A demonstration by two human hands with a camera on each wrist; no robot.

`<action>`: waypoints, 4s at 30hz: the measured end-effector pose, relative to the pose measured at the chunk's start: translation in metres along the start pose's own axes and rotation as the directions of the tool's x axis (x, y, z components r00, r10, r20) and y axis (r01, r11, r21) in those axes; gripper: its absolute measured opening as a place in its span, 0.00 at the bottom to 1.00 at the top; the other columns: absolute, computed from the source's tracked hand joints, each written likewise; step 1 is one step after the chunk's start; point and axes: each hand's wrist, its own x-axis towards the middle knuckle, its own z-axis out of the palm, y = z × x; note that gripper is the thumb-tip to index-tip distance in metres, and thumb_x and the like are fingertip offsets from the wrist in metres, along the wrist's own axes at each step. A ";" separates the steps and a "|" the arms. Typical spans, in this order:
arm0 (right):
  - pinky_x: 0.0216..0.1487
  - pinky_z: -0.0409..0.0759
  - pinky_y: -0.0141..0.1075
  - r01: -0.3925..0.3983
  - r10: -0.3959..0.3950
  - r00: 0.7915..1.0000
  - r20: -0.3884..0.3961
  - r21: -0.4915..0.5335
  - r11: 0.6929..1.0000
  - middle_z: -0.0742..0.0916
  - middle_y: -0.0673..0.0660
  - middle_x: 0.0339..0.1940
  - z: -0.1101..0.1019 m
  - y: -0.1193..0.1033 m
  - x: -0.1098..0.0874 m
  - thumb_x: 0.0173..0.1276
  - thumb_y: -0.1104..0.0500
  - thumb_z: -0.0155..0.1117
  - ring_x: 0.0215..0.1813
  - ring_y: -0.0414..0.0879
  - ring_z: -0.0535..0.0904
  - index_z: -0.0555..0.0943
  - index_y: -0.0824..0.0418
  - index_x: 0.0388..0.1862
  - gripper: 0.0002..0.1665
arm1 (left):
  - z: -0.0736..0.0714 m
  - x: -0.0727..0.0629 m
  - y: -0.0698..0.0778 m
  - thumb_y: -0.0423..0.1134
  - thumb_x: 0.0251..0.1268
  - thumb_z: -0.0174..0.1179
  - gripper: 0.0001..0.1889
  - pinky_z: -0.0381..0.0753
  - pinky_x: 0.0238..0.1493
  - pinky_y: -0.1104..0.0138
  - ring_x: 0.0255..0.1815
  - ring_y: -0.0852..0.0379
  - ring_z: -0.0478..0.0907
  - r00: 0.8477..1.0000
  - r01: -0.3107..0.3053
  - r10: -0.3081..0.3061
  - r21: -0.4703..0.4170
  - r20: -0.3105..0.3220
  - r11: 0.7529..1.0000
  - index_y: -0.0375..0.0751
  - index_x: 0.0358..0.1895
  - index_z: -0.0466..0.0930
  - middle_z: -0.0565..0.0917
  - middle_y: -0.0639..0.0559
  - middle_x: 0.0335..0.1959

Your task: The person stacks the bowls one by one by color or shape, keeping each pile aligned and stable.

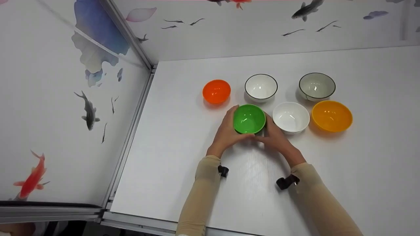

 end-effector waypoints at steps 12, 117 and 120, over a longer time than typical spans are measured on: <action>0.82 0.52 0.53 0.000 0.000 1.000 -0.002 0.011 1.000 0.60 0.67 0.80 0.001 0.000 0.000 0.58 0.50 0.77 0.81 0.60 0.55 0.46 0.67 0.81 0.64 | 0.002 0.001 -0.004 0.60 0.39 0.79 0.64 0.66 0.76 0.57 0.76 0.56 0.63 1.000 0.018 -0.018 0.005 0.006 1.000 0.50 0.80 0.47 0.60 0.54 0.78; 0.83 0.50 0.54 -0.026 0.025 0.999 0.022 0.036 0.999 0.59 0.66 0.81 0.000 0.004 0.000 0.57 0.55 0.78 0.82 0.60 0.53 0.44 0.64 0.81 0.65 | -0.050 0.054 -0.055 0.46 0.74 0.54 0.35 0.65 0.78 0.58 0.77 0.48 0.63 0.779 0.274 -0.511 -0.535 -0.363 0.799 0.43 0.79 0.50 0.62 0.47 0.78; 0.83 0.49 0.54 -0.026 0.025 1.000 0.018 0.039 0.999 0.58 0.67 0.81 0.001 0.004 0.001 0.57 0.55 0.79 0.82 0.61 0.53 0.44 0.64 0.81 0.66 | -0.049 0.057 -0.056 0.47 0.75 0.53 0.35 0.66 0.77 0.59 0.76 0.49 0.63 0.774 0.292 -0.542 -0.574 -0.329 0.765 0.45 0.79 0.51 0.61 0.47 0.78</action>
